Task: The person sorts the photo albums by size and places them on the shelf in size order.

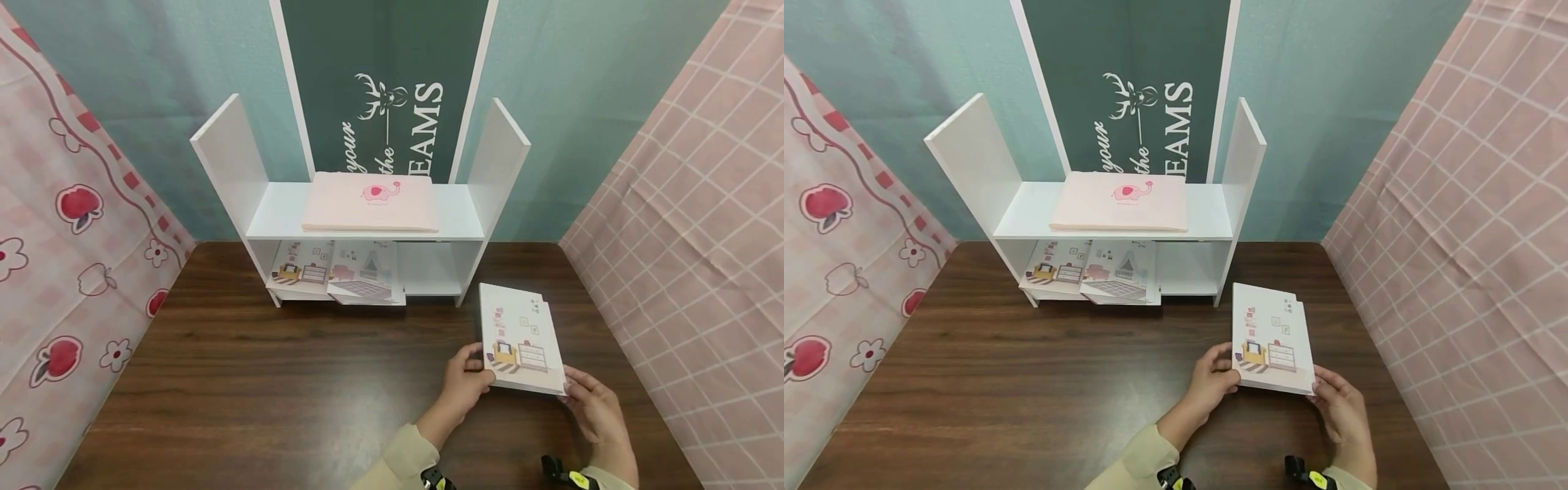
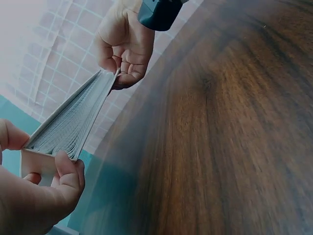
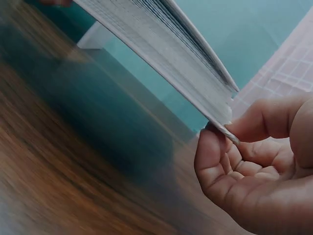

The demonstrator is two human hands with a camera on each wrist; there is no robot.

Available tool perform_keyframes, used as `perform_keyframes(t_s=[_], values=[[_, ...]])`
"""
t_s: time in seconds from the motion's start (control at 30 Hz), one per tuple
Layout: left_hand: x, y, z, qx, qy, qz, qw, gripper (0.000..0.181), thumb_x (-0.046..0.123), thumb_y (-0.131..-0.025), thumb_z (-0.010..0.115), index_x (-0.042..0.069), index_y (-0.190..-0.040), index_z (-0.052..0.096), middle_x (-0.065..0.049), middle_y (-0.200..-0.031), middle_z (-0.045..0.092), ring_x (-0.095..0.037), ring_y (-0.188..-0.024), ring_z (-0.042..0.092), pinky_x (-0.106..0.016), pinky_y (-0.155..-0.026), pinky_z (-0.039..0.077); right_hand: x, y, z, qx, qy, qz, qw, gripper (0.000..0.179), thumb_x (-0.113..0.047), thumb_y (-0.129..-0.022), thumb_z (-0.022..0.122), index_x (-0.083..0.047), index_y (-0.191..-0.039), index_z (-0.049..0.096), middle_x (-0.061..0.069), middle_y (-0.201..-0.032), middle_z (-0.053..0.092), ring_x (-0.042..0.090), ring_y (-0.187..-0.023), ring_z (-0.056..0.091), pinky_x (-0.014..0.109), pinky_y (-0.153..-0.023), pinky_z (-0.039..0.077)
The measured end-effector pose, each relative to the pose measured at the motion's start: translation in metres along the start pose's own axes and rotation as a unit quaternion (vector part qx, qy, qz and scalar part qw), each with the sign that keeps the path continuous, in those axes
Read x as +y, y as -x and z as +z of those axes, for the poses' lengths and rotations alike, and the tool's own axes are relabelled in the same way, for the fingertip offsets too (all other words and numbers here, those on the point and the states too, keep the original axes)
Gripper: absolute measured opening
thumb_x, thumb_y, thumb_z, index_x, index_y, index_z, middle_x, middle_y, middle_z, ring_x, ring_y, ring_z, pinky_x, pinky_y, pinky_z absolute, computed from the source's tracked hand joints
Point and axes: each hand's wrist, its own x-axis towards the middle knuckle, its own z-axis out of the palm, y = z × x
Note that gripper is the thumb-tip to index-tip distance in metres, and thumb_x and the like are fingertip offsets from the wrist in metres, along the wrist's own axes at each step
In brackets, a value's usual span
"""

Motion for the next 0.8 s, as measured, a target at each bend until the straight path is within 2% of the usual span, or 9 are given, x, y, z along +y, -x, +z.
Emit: perform_keyframes(t_s=[0.33,0.63,0.8], values=[[0.003,0.004,-0.023,-0.007,-0.021,0.002,0.9998,0.056,-0.006,-0.067,0.059,0.009,-0.120,0.060,-0.002,-0.080,0.057,-0.011,-0.054,0.048,-0.023,-0.050,0.041,0.007,0.007,0.021,0.020,0.060,0.000,0.9980,0.041,0.016,-0.085,0.046,-0.018,-0.091,0.069,-0.002,-0.086,0.065,0.008,-0.077,0.060,0.020,-0.067,0.049],[0.008,0.013,-0.041,0.004,-0.033,0.003,0.9995,0.057,-0.005,-0.066,0.057,0.007,-0.121,0.058,-0.003,-0.083,0.055,-0.011,-0.058,0.048,-0.024,-0.052,0.041,0.011,0.013,0.040,0.017,0.086,-0.032,0.9957,0.043,0.018,-0.084,0.044,-0.017,-0.094,0.066,-0.001,-0.087,0.063,0.008,-0.076,0.059,0.020,-0.065,0.049],[0.012,0.017,-0.053,0.002,-0.026,0.010,0.9996,0.056,-0.003,-0.067,0.056,0.005,-0.122,0.056,-0.004,-0.084,0.054,-0.012,-0.062,0.051,-0.024,-0.055,0.043,0.011,0.014,0.054,0.017,0.102,-0.028,0.9943,0.037,0.016,-0.084,0.045,-0.013,-0.097,0.065,-0.001,-0.089,0.063,0.008,-0.077,0.059,0.021,-0.066,0.049]])
